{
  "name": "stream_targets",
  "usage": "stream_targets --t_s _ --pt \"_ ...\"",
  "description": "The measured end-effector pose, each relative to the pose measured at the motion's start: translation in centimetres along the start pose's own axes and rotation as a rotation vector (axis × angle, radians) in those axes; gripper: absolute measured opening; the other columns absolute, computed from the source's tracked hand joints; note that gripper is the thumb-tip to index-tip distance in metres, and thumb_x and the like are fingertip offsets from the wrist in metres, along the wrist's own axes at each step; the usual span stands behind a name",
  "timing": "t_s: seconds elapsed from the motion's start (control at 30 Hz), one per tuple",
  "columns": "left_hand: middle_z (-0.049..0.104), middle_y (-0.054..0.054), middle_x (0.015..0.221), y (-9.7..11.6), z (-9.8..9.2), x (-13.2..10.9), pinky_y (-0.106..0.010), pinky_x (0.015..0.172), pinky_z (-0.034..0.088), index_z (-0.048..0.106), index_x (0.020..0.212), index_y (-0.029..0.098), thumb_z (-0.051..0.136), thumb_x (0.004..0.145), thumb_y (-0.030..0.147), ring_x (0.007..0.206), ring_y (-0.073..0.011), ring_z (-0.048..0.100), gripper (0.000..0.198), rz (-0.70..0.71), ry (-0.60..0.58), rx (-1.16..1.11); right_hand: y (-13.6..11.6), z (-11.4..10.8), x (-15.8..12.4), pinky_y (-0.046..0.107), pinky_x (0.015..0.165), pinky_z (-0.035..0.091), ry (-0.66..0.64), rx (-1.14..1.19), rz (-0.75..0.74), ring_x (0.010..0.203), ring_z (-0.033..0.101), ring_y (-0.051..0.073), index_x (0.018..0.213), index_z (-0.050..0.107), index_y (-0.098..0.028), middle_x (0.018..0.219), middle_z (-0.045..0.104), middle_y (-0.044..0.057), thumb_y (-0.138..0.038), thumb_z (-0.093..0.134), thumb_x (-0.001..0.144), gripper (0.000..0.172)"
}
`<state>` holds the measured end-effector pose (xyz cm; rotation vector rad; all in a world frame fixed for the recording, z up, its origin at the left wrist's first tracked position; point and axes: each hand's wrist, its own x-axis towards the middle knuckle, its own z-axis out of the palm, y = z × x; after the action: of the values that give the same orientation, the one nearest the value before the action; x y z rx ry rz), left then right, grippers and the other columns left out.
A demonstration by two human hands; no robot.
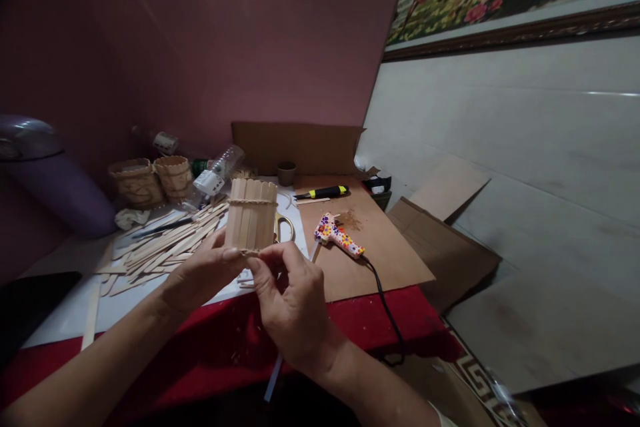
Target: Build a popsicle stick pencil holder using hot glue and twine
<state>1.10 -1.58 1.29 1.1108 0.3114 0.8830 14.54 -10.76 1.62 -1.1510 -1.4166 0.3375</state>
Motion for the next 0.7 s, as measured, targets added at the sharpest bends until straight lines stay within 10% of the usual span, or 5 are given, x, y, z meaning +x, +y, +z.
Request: stream_targets --t_s 0.7 --pt "0.067 -0.009 0.094 -0.16 -0.13 -0.11 -0.031 0.074 0.047 0.065 0.108 0.015 0.077 0.069 0.028 0.084 -0.0203 0.061 0.043 0.009 -0.017 -0.051 -0.13 0.45 0.35 0.022 0.049 0.041 0.019 -0.108 -0.099 0.056 0.057 0.010 0.086 0.059 -0.020 0.071 0.064 -0.002 -0.019 0.057 0.092 0.007"
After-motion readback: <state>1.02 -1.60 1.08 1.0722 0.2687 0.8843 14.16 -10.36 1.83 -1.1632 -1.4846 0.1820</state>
